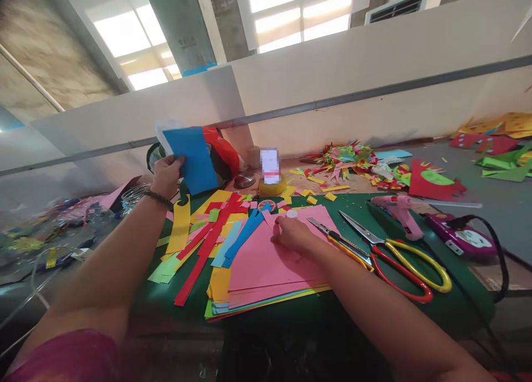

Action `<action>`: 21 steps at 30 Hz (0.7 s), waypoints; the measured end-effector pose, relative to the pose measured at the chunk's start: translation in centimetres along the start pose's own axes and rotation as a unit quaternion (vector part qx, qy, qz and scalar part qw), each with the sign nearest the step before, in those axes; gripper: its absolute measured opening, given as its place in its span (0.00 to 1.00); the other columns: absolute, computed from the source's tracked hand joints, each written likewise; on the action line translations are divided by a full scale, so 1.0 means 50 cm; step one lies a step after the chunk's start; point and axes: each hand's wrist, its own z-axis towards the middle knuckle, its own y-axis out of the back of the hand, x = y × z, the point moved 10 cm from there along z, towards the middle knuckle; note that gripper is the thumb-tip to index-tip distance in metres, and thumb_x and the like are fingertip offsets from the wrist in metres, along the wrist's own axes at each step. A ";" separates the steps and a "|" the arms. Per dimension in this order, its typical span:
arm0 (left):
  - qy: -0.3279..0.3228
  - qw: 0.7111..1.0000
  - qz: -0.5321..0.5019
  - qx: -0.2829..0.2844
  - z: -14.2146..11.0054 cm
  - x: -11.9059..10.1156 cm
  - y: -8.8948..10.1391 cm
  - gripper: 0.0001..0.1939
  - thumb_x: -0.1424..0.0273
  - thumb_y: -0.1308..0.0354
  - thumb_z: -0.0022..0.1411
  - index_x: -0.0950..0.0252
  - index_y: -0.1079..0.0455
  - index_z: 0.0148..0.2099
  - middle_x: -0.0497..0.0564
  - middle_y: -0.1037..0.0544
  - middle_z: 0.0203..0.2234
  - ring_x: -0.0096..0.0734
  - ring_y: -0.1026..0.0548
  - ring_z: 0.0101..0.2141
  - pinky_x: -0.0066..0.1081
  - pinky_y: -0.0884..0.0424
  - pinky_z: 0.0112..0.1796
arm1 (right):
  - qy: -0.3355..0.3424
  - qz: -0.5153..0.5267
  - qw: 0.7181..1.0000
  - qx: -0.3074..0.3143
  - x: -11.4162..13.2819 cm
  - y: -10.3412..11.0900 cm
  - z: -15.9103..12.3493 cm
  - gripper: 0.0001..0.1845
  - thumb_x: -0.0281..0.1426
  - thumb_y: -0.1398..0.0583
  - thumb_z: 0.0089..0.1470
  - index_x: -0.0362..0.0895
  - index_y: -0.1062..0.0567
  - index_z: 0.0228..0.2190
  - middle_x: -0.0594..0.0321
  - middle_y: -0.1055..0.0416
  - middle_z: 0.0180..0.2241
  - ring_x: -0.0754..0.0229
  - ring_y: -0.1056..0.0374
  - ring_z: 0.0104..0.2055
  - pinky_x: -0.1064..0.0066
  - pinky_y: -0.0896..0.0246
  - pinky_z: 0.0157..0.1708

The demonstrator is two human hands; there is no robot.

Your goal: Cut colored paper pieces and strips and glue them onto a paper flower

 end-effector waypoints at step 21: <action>0.240 0.877 -0.207 0.361 -0.329 0.071 -0.304 0.31 0.72 0.25 0.38 0.67 0.26 0.47 0.55 0.18 0.38 0.40 0.21 0.33 0.35 0.23 0.33 | -0.014 0.094 0.969 -0.230 -0.056 0.130 -0.014 0.20 0.36 0.53 0.68 0.43 0.32 0.54 0.52 0.24 0.46 0.55 0.26 0.46 0.66 0.33 0.42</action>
